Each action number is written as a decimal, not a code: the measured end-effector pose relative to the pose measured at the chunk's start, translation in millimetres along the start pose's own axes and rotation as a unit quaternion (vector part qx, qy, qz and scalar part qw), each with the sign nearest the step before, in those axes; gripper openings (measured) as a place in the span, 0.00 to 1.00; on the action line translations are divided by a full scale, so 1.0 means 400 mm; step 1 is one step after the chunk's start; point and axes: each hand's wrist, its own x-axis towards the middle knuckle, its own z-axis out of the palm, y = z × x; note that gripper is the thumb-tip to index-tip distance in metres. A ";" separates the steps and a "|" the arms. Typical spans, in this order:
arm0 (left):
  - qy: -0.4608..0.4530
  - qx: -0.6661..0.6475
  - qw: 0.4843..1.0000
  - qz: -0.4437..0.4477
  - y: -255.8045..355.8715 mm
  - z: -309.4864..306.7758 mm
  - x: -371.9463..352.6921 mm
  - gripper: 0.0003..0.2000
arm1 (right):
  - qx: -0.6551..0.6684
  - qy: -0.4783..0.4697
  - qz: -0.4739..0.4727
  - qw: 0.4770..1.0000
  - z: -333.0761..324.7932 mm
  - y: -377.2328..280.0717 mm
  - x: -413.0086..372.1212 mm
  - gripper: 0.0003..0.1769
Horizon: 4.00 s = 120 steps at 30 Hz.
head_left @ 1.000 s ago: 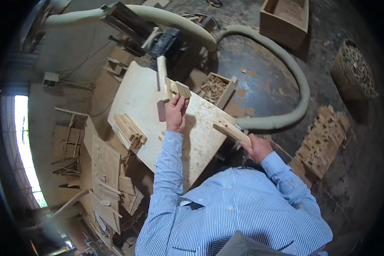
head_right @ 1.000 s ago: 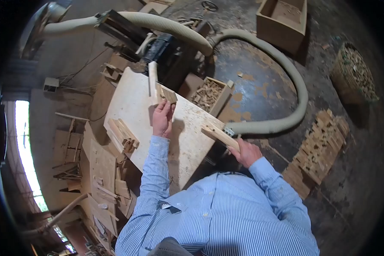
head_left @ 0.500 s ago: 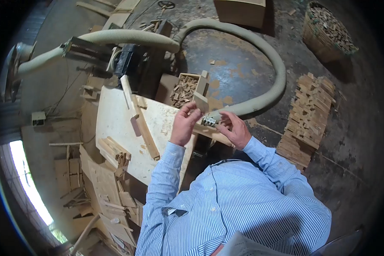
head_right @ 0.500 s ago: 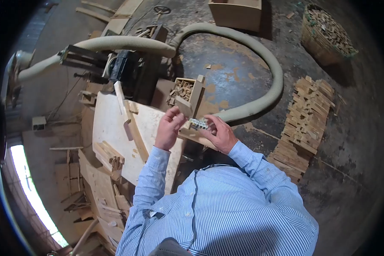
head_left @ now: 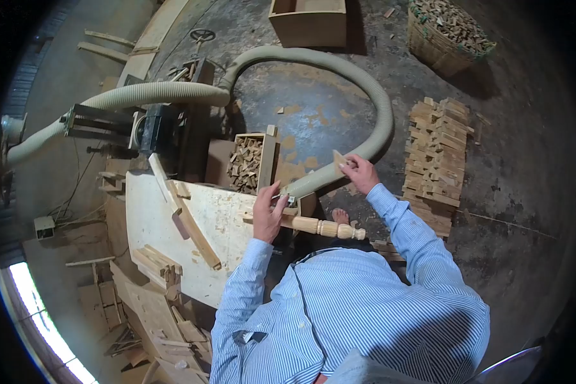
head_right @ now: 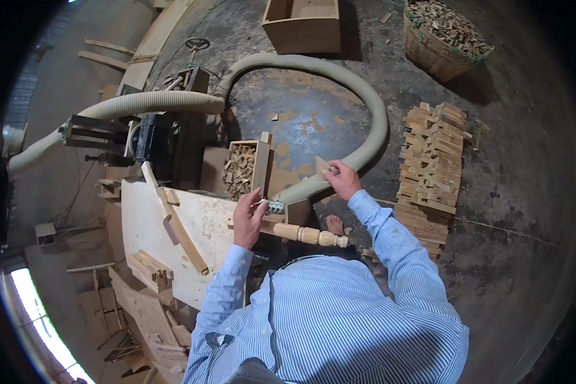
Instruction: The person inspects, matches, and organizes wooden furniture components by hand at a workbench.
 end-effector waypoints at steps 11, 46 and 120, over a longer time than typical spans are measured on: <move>0.114 0.154 0.980 0.046 0.003 -0.053 -0.158 0.15 | -0.512 -0.511 0.185 0.665 -0.096 0.384 -0.089 0.23; -0.070 -0.420 0.780 0.460 0.665 -0.553 -0.491 0.08 | -0.288 -0.289 -0.248 0.879 0.402 -0.221 -0.416 0.43; 0.357 0.223 0.869 -0.261 -0.707 -1.021 0.055 0.20 | -0.402 -0.227 -0.144 0.875 0.739 -0.343 -0.206 0.31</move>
